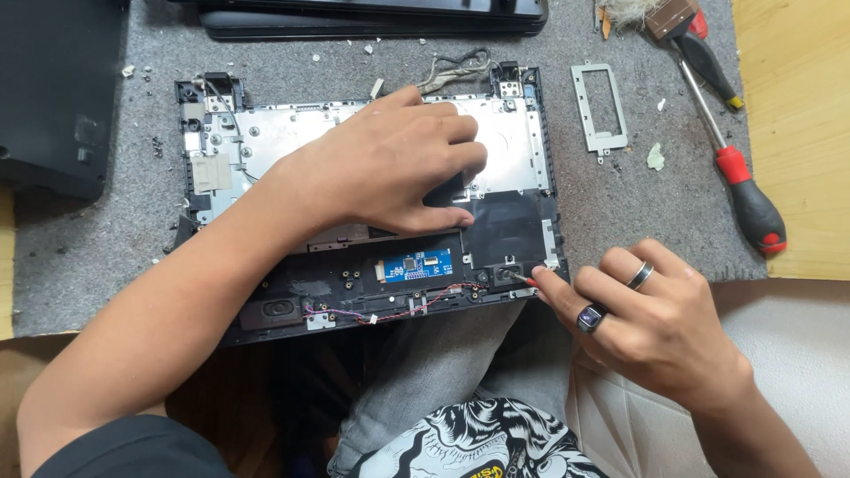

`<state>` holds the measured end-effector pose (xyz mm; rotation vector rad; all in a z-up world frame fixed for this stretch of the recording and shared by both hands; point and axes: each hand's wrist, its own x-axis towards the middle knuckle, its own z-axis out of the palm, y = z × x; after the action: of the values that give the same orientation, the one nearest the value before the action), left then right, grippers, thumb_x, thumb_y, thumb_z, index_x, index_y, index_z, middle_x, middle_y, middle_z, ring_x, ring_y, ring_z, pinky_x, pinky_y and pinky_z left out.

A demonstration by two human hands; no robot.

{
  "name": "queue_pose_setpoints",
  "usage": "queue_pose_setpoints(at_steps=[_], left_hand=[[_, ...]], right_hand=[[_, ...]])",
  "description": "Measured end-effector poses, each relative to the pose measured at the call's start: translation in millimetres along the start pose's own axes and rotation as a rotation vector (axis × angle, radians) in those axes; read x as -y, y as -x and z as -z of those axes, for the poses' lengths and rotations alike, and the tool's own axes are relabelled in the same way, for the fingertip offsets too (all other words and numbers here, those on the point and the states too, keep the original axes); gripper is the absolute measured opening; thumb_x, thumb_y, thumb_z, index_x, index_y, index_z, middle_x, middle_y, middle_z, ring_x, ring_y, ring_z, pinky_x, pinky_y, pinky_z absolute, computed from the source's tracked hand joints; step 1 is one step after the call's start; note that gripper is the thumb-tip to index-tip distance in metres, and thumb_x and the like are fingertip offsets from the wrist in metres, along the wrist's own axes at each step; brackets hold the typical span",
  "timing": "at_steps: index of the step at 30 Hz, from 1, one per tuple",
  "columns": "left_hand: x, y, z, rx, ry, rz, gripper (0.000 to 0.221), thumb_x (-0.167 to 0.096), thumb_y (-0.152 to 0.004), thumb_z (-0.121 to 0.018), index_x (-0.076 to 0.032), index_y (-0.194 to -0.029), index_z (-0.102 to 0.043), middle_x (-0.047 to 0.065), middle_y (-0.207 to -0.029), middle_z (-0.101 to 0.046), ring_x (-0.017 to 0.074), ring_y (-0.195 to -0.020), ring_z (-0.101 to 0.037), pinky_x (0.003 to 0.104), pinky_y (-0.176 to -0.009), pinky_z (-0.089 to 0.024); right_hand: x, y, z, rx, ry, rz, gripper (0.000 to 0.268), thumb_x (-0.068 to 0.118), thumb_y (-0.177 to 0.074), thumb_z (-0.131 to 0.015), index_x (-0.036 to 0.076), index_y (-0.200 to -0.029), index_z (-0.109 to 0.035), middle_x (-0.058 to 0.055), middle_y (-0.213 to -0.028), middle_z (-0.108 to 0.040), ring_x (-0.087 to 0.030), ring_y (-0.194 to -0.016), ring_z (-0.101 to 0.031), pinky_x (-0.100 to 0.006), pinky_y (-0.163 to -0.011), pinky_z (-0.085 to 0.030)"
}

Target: Disassembling and cleaning the internal components of a laptop using a screwdriver and a brush.

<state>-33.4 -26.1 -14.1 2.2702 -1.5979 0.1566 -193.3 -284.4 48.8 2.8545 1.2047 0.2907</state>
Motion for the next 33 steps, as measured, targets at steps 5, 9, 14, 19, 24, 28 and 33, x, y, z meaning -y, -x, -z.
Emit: queue_pose_setpoints(at_steps=[5, 9, 14, 19, 24, 28, 33], left_hand=[[-1, 2, 0, -0.007, -0.013, 0.007, 0.038, -0.046, -0.083, -0.081, -0.013, -0.096, -0.066, 0.004, -0.091, -0.062, 0.0231, -0.088, -0.061, 0.043, -0.086, -0.045], [-1, 3, 0, 0.003, -0.043, 0.013, 0.042, -0.048, -0.083, -0.08, -0.012, -0.1, -0.066, 0.004, -0.09, -0.06, 0.0237, -0.088, -0.06, 0.043, -0.085, -0.045], [-1, 4, 0, -0.012, -0.046, 0.007, 0.041, -0.048, -0.084, -0.079, -0.012, -0.099, -0.065, 0.004, -0.091, -0.06, 0.0238, -0.088, -0.06, 0.043, -0.084, -0.045], [-1, 3, 0, 0.006, -0.039, 0.015, 0.042, -0.048, -0.084, -0.078, -0.012, -0.1, -0.065, 0.005, -0.092, -0.061, 0.0243, -0.088, -0.06, 0.044, -0.085, -0.045], [-1, 3, 1, 0.0, -0.037, 0.013, 0.04, -0.048, -0.085, -0.079, -0.012, -0.098, -0.066, 0.005, -0.09, -0.061, 0.0243, -0.087, -0.06, 0.043, -0.084, -0.046], [-1, 4, -1, -0.01, -0.038, 0.016, 0.041, -0.047, -0.084, -0.079, -0.012, -0.1, -0.065, 0.005, -0.091, -0.06, 0.024, -0.086, -0.06, 0.043, -0.084, -0.045], [-1, 4, 0, -0.018, -0.034, 0.014, 0.04, -0.047, -0.084, -0.08, -0.012, -0.097, -0.065, 0.004, -0.091, -0.061, 0.024, -0.087, -0.06, 0.043, -0.085, -0.045]], right_hand=[[-4, 1, -4, 0.0, -0.012, -0.027, 0.025, 0.015, -0.084, -0.08, 0.013, -0.109, -0.081, 0.0, -0.077, -0.058, -0.017, -0.064, -0.048, -0.035, -0.066, -0.044], [-6, 2, -8, 0.005, -0.028, -0.046, 0.027, 0.016, -0.084, -0.081, 0.015, -0.11, -0.081, 0.001, -0.077, -0.06, -0.016, -0.063, -0.049, -0.034, -0.064, -0.042], [-7, 4, -8, 0.032, -0.016, -0.06, 0.026, 0.017, -0.085, -0.082, 0.016, -0.11, -0.081, 0.001, -0.078, -0.061, -0.015, -0.063, -0.05, -0.034, -0.063, -0.042], [-6, 3, -9, 0.013, -0.037, -0.072, 0.02, 0.018, -0.087, -0.082, 0.015, -0.107, -0.08, 0.002, -0.076, -0.061, -0.014, -0.061, -0.049, -0.033, -0.061, -0.041], [-4, 2, -8, -0.036, -0.064, -0.086, 0.02, 0.015, -0.086, -0.083, 0.014, -0.106, -0.081, 0.002, -0.073, -0.057, -0.015, -0.061, -0.045, -0.033, -0.06, -0.042], [-1, 2, -3, -0.172, -0.353, -0.177, 0.018, 0.008, -0.079, -0.081, 0.003, -0.097, -0.08, -0.001, -0.062, -0.054, -0.016, -0.055, -0.04, -0.032, -0.055, -0.038], [-5, 0, -1, -0.075, -0.144, -0.081, 0.017, 0.011, -0.082, -0.083, 0.01, -0.099, -0.081, 0.003, -0.068, -0.058, -0.015, -0.059, -0.045, -0.033, -0.06, -0.04]])
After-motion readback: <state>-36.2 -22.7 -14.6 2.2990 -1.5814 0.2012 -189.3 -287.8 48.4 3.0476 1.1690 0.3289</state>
